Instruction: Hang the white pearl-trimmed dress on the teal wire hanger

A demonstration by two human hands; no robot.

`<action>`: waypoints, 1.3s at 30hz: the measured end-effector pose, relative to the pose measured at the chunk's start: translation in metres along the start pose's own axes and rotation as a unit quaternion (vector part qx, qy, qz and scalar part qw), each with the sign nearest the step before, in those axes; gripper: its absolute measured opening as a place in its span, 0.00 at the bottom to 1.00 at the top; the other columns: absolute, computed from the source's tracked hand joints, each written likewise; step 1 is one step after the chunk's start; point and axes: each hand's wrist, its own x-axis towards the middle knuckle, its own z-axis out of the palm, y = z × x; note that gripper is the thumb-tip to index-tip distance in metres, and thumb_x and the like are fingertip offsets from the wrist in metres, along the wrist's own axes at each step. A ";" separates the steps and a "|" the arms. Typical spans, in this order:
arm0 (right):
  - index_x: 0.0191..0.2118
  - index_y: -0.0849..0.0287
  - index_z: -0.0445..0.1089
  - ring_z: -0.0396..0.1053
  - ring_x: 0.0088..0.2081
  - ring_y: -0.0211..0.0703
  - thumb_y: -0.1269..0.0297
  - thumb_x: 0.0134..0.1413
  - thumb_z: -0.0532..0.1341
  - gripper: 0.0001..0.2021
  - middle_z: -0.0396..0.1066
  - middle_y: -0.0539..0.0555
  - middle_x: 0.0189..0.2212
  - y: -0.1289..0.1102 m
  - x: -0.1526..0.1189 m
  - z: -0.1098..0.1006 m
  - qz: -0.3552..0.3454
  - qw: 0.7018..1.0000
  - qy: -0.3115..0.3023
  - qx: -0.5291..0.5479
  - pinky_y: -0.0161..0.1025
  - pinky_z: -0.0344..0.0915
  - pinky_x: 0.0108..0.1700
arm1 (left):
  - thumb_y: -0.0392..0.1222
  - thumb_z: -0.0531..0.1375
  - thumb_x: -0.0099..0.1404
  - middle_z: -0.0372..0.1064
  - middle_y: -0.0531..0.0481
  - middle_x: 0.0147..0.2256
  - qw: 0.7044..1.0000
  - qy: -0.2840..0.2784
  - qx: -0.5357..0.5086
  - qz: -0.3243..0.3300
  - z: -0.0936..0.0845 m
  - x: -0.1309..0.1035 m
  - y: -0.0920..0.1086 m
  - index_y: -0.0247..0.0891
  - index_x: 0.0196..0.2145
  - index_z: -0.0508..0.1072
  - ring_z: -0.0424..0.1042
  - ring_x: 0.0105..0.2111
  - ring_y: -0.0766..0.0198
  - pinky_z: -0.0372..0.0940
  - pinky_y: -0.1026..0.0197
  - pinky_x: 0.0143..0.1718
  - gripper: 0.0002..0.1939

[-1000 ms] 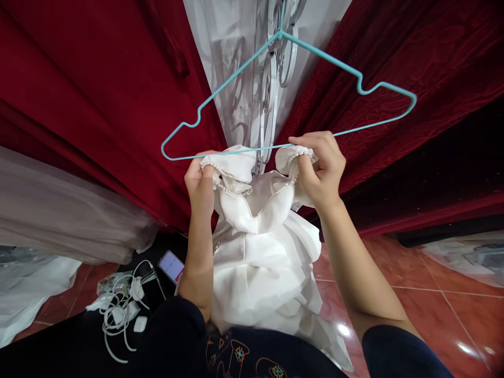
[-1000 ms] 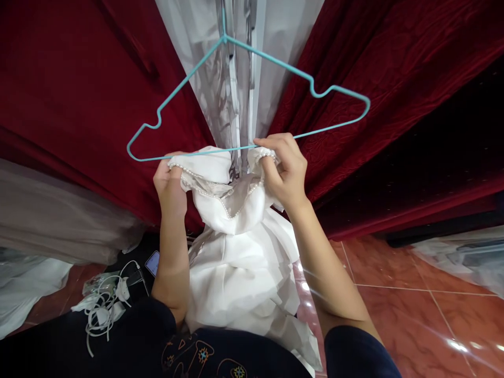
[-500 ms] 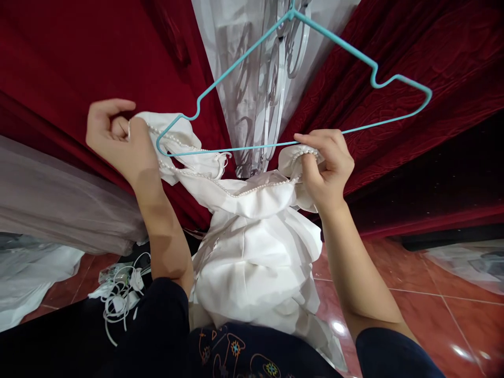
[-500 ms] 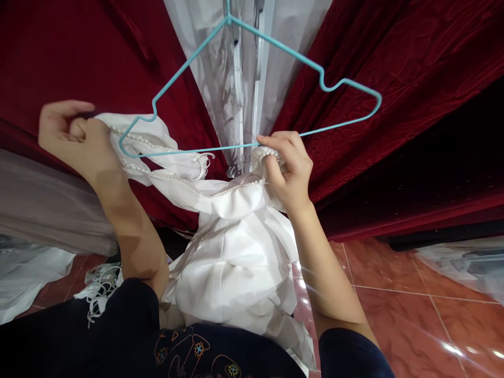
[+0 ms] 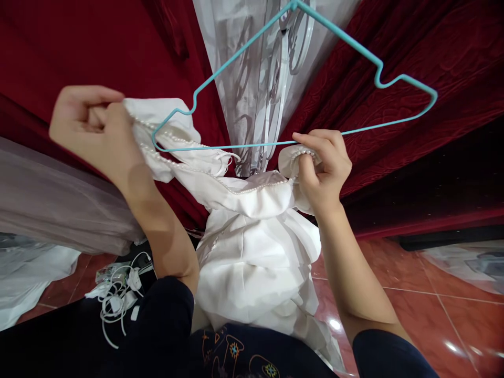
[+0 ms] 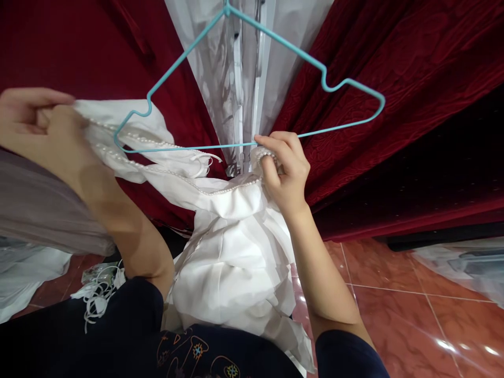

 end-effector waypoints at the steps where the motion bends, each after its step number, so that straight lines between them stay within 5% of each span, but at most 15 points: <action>1: 0.56 0.48 0.78 0.73 0.48 0.42 0.70 0.66 0.56 0.19 0.72 0.53 0.44 0.000 0.000 0.001 0.003 1.000 0.001 0.003 0.48 0.74 0.54 | 0.09 0.46 0.45 0.65 0.59 0.19 1.000 0.028 -0.005 -0.007 -0.003 0.001 0.002 0.31 0.21 0.73 0.57 0.19 0.77 0.48 0.69 0.24 0.24; 3: 0.56 0.47 0.78 0.74 0.48 0.43 0.69 0.66 0.56 0.19 0.72 0.54 0.44 0.000 -0.001 0.004 0.009 1.000 0.003 0.007 0.49 0.74 0.54 | 0.08 0.47 0.48 0.66 0.59 0.20 1.000 0.024 -0.008 -0.019 -0.003 -0.002 0.008 0.32 0.21 0.72 0.62 0.22 0.76 0.54 0.71 0.26 0.24; 9: 0.53 0.49 0.78 0.74 0.48 0.46 0.67 0.64 0.56 0.18 0.72 0.54 0.42 -0.006 -0.003 0.012 0.028 0.999 0.008 -0.015 0.53 0.74 0.54 | 0.08 0.52 0.53 0.67 0.57 0.24 0.984 -0.178 0.005 0.013 0.021 -0.016 0.017 0.31 0.30 0.79 0.55 0.23 0.75 0.50 0.66 0.27 0.24; 15: 0.52 0.50 0.79 0.74 0.48 0.46 0.67 0.64 0.57 0.17 0.73 0.54 0.42 -0.008 -0.001 0.008 0.036 0.999 0.004 -0.013 0.52 0.74 0.55 | 0.07 0.55 0.54 0.53 0.59 0.22 0.975 -0.218 -0.008 0.042 0.039 -0.030 0.013 0.34 0.33 0.78 0.47 0.22 0.73 0.44 0.62 0.27 0.25; 18: 0.51 0.50 0.79 0.74 0.47 0.45 0.68 0.63 0.57 0.17 0.72 0.54 0.42 -0.002 0.000 0.006 0.026 1.000 0.015 0.001 0.50 0.74 0.53 | 0.09 0.60 0.58 0.52 0.58 0.23 0.958 -0.285 -0.027 0.034 0.034 -0.047 0.015 0.38 0.39 0.81 0.52 0.24 0.72 0.51 0.63 0.28 0.25; 23: 0.50 0.53 0.78 0.74 0.46 0.46 0.67 0.65 0.57 0.15 0.72 0.55 0.42 -0.001 0.000 0.007 0.016 1.000 0.022 -0.012 0.51 0.74 0.51 | 0.27 0.59 0.73 0.67 0.54 0.31 0.958 -0.269 -0.062 -0.081 0.003 -0.096 0.016 0.41 0.46 0.81 0.68 0.32 0.68 0.63 0.62 0.36 0.13; 25: 0.49 0.52 0.78 0.73 0.47 0.48 0.65 0.66 0.56 0.14 0.73 0.56 0.42 -0.005 0.000 0.008 0.026 0.999 0.017 -0.038 0.53 0.75 0.51 | 0.39 0.61 0.75 0.73 0.52 0.30 0.916 -0.352 -0.081 -0.173 -0.005 -0.124 0.014 0.40 0.45 0.81 0.73 0.31 0.65 0.66 0.62 0.34 0.07; 27: 0.49 0.48 0.77 0.73 0.47 0.49 0.64 0.67 0.56 0.14 0.74 0.58 0.42 -0.009 0.000 0.008 0.046 0.996 0.010 -0.070 0.52 0.75 0.51 | 0.51 0.62 0.75 0.79 0.47 0.37 0.866 -0.406 -0.081 -0.282 -0.002 -0.150 0.013 0.40 0.47 0.80 0.78 0.36 0.62 0.71 0.61 0.36 0.13; 30: 0.50 0.47 0.77 0.73 0.47 0.48 0.65 0.67 0.55 0.14 0.74 0.57 0.42 -0.010 0.001 0.009 0.036 0.997 0.014 -0.068 0.52 0.75 0.51 | 0.54 0.60 0.76 0.79 0.42 0.48 0.834 -0.348 -0.176 -0.391 0.020 -0.169 0.017 0.40 0.55 0.73 0.80 0.48 0.56 0.74 0.56 0.50 0.19; 32: 0.50 0.50 0.78 0.73 0.47 0.48 0.66 0.65 0.56 0.15 0.73 0.55 0.42 -0.008 0.001 0.008 0.017 0.999 0.019 -0.041 0.52 0.75 0.51 | 0.51 0.50 0.81 0.77 0.42 0.52 0.811 -0.301 -0.256 -0.432 0.037 -0.167 0.023 0.39 0.56 0.69 0.78 0.55 0.55 0.73 0.49 0.55 0.17; 35: 0.51 0.52 0.77 0.73 0.48 0.47 0.67 0.64 0.57 0.16 0.72 0.55 0.43 -0.007 -0.002 0.006 0.025 0.999 0.017 -0.026 0.52 0.74 0.54 | 0.43 0.41 0.83 0.74 0.46 0.43 0.793 -0.294 -0.292 -0.447 0.051 -0.157 0.033 0.39 0.53 0.69 0.78 0.57 0.56 0.73 0.48 0.56 0.18; 39: 0.55 0.50 0.75 0.72 0.52 0.48 0.69 0.62 0.57 0.19 0.72 0.55 0.47 -0.013 -0.009 0.006 0.024 0.999 -0.020 -0.030 0.55 0.71 0.60 | 0.42 0.53 0.78 0.61 0.52 0.29 0.806 -0.271 -0.311 -0.425 0.052 -0.154 0.039 0.42 0.43 0.66 0.79 0.45 0.59 0.73 0.60 0.45 0.04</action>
